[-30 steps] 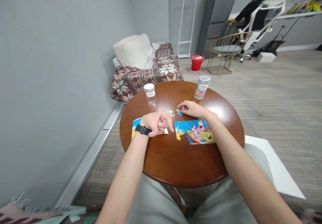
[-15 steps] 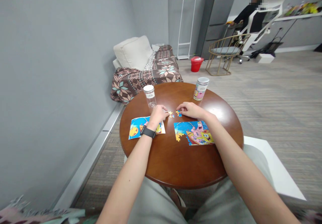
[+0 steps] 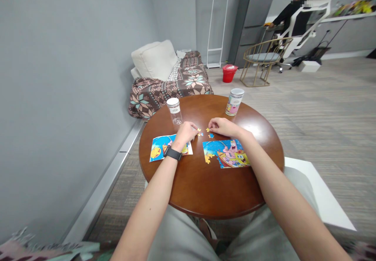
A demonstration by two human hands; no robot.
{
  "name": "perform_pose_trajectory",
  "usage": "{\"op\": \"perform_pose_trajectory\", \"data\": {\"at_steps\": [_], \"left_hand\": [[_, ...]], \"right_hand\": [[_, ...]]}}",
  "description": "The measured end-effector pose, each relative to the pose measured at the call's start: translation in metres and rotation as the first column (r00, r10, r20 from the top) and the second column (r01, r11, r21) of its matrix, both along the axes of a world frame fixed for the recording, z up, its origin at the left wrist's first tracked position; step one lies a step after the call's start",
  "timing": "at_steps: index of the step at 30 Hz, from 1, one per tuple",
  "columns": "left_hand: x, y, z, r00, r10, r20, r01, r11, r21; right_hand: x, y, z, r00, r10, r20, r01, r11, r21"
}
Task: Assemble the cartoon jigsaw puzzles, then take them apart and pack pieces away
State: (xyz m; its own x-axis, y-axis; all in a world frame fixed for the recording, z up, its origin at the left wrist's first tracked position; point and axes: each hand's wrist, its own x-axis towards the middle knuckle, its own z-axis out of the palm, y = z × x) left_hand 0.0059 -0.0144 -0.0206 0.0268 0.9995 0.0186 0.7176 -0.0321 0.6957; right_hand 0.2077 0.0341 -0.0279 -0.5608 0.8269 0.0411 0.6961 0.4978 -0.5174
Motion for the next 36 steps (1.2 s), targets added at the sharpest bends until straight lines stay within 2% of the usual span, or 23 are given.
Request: {"op": "perform_pose_trajectory", "data": {"at_steps": [5, 15, 23, 36], "left_hand": [[0.0012, 0.0002, 0.0017, 0.999, -0.014, -0.032, 0.013, 1.000, -0.026], [0.0023, 0.0002, 0.0048, 0.995, -0.040, -0.093, 0.035, 0.998, -0.054], [0.0009, 0.0033, 0.0017, 0.996, -0.072, -0.057, 0.069, 0.996, -0.055], [-0.0005, 0.0041, -0.0005, 0.997, -0.070, -0.030, 0.069, 0.996, -0.061]], "right_hand": [[0.0005, 0.0027, -0.0032, 1.000, 0.008, 0.011, -0.008, 0.999, 0.036], [-0.0022, 0.0001, -0.0015, 0.999, -0.036, 0.018, 0.037, 0.999, -0.013], [-0.0009, 0.0014, -0.0046, 1.000, -0.020, -0.013, 0.021, 0.998, 0.055], [-0.0006, 0.0045, -0.0083, 0.999, 0.003, -0.051, 0.000, 0.998, 0.059]]}}
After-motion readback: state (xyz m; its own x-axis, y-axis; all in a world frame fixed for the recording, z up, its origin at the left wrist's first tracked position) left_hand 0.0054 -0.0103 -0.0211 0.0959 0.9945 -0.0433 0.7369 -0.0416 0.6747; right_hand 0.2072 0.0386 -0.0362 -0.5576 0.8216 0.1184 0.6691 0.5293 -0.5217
